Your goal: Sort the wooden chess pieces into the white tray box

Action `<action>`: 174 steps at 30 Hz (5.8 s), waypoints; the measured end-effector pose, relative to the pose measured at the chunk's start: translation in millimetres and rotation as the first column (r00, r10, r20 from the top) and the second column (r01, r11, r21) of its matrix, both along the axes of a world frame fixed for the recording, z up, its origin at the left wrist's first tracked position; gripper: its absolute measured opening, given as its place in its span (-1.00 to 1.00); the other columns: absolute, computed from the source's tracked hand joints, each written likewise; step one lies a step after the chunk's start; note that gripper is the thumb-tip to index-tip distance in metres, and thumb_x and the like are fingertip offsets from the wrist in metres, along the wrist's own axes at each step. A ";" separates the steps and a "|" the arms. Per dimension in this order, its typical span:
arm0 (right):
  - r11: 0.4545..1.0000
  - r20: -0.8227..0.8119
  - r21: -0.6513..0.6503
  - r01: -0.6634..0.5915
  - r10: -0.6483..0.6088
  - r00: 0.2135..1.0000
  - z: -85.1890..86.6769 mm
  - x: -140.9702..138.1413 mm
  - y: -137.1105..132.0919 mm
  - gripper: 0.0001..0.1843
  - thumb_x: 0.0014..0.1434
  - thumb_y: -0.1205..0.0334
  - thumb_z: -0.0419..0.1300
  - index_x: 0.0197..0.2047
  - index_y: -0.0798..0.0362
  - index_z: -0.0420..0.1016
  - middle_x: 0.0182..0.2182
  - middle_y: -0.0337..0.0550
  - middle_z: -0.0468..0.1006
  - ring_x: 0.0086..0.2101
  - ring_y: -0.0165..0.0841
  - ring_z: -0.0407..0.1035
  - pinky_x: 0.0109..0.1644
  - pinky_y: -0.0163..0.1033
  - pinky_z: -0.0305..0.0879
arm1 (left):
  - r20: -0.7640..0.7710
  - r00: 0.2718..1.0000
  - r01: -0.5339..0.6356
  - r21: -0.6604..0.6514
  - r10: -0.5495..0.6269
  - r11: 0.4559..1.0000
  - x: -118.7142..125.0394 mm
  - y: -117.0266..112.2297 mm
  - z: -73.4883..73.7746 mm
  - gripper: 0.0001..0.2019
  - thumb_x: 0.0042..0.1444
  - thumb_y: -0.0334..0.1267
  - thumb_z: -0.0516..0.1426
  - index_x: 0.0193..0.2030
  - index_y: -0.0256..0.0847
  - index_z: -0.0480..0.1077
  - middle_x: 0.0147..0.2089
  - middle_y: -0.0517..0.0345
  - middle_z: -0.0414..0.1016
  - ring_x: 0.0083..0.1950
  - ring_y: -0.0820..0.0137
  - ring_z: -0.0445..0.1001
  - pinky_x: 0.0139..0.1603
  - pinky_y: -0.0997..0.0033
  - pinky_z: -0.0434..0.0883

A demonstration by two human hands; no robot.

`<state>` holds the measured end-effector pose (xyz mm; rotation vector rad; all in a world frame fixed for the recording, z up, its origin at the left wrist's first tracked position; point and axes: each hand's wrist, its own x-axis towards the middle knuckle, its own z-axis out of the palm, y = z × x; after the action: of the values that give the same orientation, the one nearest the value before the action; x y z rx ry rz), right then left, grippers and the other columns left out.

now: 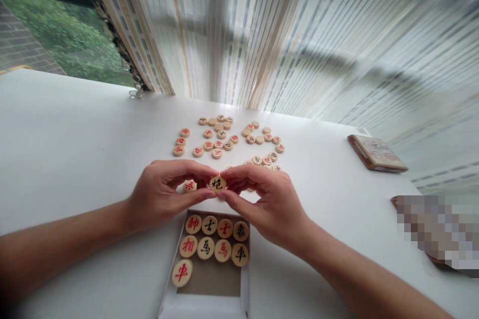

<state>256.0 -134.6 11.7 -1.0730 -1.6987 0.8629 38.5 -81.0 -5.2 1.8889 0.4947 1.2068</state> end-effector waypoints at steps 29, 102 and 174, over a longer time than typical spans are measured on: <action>0.989 -0.195 -0.135 -0.065 0.038 0.980 0.6 -0.6 -0.2 -0.69 0.09 0.35 0.59 -0.08 0.02 0.74 -0.24 -0.16 0.77 -0.25 -0.36 0.69 -0.08 -0.39 0.65 | -0.011 1.000 -0.016 0.077 0.017 0.997 -0.5 0.4 0.7 -0.77 0.11 -0.48 0.43 -0.07 -0.43 0.66 -0.26 0.02 0.73 -0.35 0.49 0.65 -0.25 0.62 0.62; 0.882 -0.318 -0.415 -0.223 0.089 0.944 13.1 -6.0 2.2 -0.63 0.14 0.09 0.56 0.02 -0.05 0.80 -0.36 -0.13 0.68 -0.40 -0.41 0.43 -0.33 -0.33 0.45 | -0.001 1.000 -0.026 0.045 0.026 0.999 0.2 -2.1 2.4 -0.77 0.10 -0.47 0.44 -0.09 -0.32 0.68 -0.23 0.03 0.77 -0.31 0.39 0.72 -0.21 0.52 0.69; 0.905 -0.266 -0.363 -0.221 0.127 0.956 12.0 0.5 1.4 -0.69 0.25 0.23 0.49 0.07 -0.11 0.77 -0.29 -0.13 0.76 -0.37 -0.46 0.53 -0.27 -0.43 0.54 | -0.010 1.000 -0.019 0.144 0.021 0.989 -1.6 -0.5 1.7 -0.70 0.04 -0.52 0.46 -0.06 -0.41 0.67 -0.28 0.04 0.75 -0.37 0.48 0.66 -0.25 0.61 0.64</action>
<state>256.5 -133.2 23.7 -1.0322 -1.4697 1.4340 36.9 -81.4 -3.5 2.0183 0.4439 1.2749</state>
